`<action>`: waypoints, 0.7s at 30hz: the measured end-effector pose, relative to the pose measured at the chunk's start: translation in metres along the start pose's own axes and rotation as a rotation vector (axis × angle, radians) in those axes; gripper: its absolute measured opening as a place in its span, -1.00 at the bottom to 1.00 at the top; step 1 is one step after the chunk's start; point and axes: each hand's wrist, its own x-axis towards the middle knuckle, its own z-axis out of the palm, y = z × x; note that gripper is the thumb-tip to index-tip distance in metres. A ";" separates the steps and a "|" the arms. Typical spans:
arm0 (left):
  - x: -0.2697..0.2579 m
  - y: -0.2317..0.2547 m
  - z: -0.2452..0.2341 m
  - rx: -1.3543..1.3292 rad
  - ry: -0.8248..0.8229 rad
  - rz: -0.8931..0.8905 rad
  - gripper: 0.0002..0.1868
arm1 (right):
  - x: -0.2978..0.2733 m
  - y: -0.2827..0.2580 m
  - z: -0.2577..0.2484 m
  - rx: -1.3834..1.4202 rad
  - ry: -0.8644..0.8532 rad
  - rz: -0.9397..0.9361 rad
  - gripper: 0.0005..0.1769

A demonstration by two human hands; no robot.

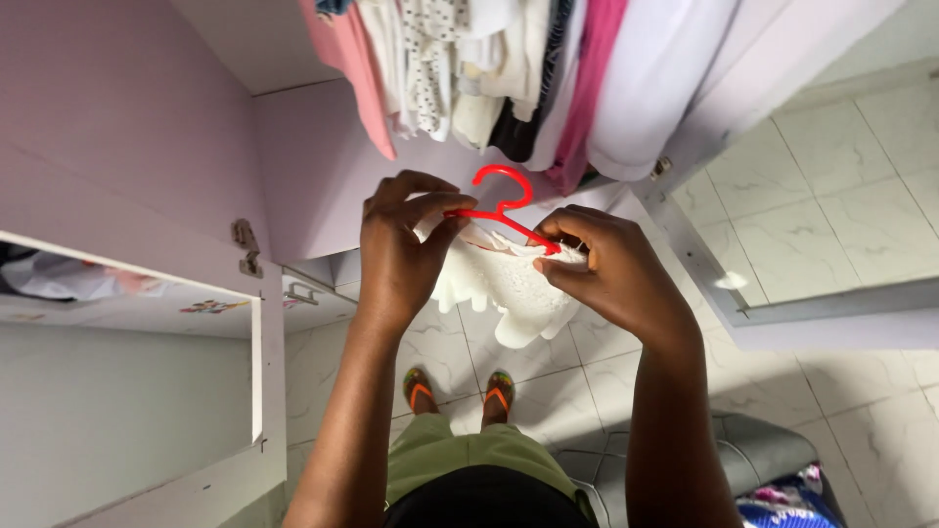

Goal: The recorder picks up baby clothes from a bed, attaches them to hangers, and hangs them in a wardrobe closet.

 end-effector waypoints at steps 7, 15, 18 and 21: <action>0.007 -0.013 -0.038 0.113 0.104 0.030 -0.80 | 0.026 -0.035 0.017 0.007 -0.003 -0.219 -0.63; 0.030 -0.036 -0.078 0.134 0.233 0.054 -0.64 | 0.060 -0.082 0.040 0.057 0.022 -0.267 -0.69; 0.034 -0.047 -0.085 0.142 0.323 0.114 -0.38 | 0.076 -0.084 0.052 0.108 0.005 -0.236 -0.74; 0.038 -0.052 -0.096 0.153 0.365 0.049 -0.33 | 0.101 -0.089 0.067 0.216 -0.058 -0.233 -0.81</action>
